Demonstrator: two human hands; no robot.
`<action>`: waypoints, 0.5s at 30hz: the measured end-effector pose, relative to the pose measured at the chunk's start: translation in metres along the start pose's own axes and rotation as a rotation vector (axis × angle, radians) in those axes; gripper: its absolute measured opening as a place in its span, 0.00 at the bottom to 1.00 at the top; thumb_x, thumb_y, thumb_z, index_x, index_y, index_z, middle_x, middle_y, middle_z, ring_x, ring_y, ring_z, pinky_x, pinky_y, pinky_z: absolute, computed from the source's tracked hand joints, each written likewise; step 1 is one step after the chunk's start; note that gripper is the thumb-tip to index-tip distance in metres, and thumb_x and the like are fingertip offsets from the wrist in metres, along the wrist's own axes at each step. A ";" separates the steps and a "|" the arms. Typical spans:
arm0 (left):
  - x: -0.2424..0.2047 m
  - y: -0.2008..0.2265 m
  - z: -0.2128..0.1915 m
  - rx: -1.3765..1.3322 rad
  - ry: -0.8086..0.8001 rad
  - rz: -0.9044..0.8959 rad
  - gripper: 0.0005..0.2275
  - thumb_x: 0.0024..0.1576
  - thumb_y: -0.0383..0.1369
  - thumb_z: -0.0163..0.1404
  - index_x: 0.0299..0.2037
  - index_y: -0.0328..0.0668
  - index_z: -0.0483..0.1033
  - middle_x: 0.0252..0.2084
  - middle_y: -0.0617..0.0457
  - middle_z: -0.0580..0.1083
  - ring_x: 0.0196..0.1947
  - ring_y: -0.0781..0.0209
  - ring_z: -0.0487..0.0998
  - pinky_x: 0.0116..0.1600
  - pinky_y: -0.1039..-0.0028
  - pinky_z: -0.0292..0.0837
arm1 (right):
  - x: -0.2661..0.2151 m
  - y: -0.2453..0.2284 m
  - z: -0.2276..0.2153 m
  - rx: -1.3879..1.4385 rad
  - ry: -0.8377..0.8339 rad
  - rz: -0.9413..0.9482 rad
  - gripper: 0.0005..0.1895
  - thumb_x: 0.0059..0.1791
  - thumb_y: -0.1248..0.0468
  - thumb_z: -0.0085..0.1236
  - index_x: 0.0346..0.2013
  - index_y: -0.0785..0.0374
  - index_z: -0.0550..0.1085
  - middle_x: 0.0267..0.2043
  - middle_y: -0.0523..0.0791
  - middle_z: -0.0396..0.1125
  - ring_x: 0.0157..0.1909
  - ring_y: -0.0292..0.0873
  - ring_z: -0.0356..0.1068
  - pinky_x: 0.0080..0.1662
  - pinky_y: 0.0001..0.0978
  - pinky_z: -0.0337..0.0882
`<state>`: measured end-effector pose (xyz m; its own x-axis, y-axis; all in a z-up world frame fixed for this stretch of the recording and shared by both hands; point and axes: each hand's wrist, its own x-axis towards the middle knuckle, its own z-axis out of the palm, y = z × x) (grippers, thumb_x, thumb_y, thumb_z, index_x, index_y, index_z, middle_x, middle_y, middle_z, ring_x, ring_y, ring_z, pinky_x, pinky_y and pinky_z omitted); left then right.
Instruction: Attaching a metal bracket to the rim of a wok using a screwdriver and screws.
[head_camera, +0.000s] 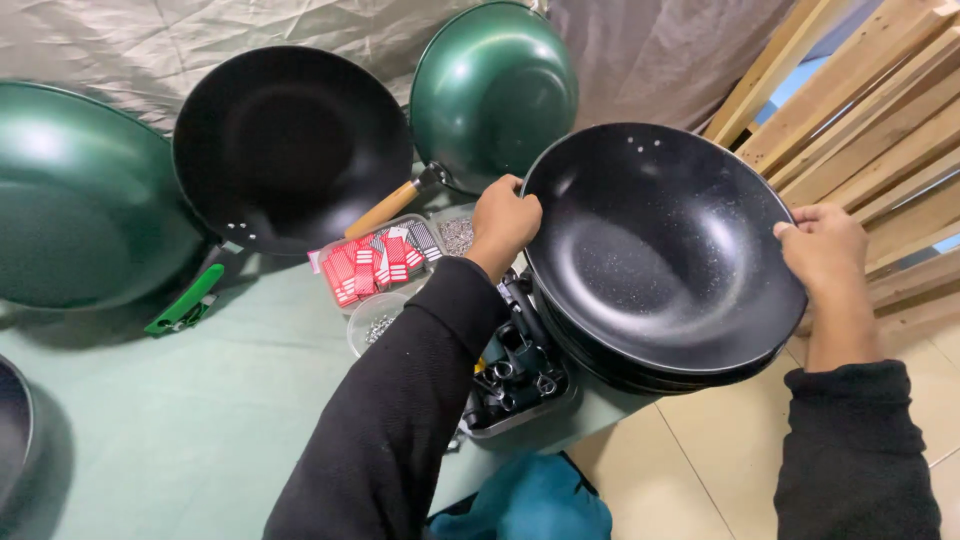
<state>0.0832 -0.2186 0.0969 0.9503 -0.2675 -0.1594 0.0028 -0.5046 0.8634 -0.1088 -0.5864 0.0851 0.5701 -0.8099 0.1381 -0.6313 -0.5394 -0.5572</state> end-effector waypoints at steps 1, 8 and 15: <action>-0.007 0.003 -0.011 0.001 0.004 -0.004 0.11 0.47 0.33 0.41 0.36 0.51 0.77 0.39 0.53 0.80 0.41 0.50 0.78 0.44 0.63 0.68 | -0.009 -0.015 -0.005 0.001 -0.005 -0.003 0.09 0.50 0.61 0.60 0.45 0.55 0.79 0.35 0.42 0.72 0.38 0.44 0.71 0.44 0.41 0.70; -0.030 -0.008 -0.098 -0.041 0.102 0.034 0.10 0.48 0.33 0.41 0.35 0.51 0.76 0.32 0.55 0.77 0.35 0.56 0.75 0.41 0.64 0.65 | -0.014 -0.087 0.005 0.014 0.005 -0.181 0.10 0.52 0.58 0.61 0.46 0.55 0.78 0.38 0.42 0.71 0.39 0.45 0.71 0.43 0.42 0.68; -0.099 -0.037 -0.213 -0.250 0.207 0.056 0.11 0.48 0.28 0.42 0.37 0.45 0.76 0.30 0.58 0.73 0.29 0.67 0.68 0.34 0.73 0.63 | -0.060 -0.196 0.040 0.000 -0.059 -0.427 0.07 0.53 0.59 0.62 0.45 0.54 0.79 0.35 0.42 0.73 0.39 0.46 0.71 0.46 0.43 0.67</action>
<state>0.0550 0.0013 0.1830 0.9941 -0.1040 -0.0300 0.0008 -0.2700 0.9629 0.0014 -0.4228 0.1531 0.8094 -0.4995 0.3088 -0.3322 -0.8231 -0.4606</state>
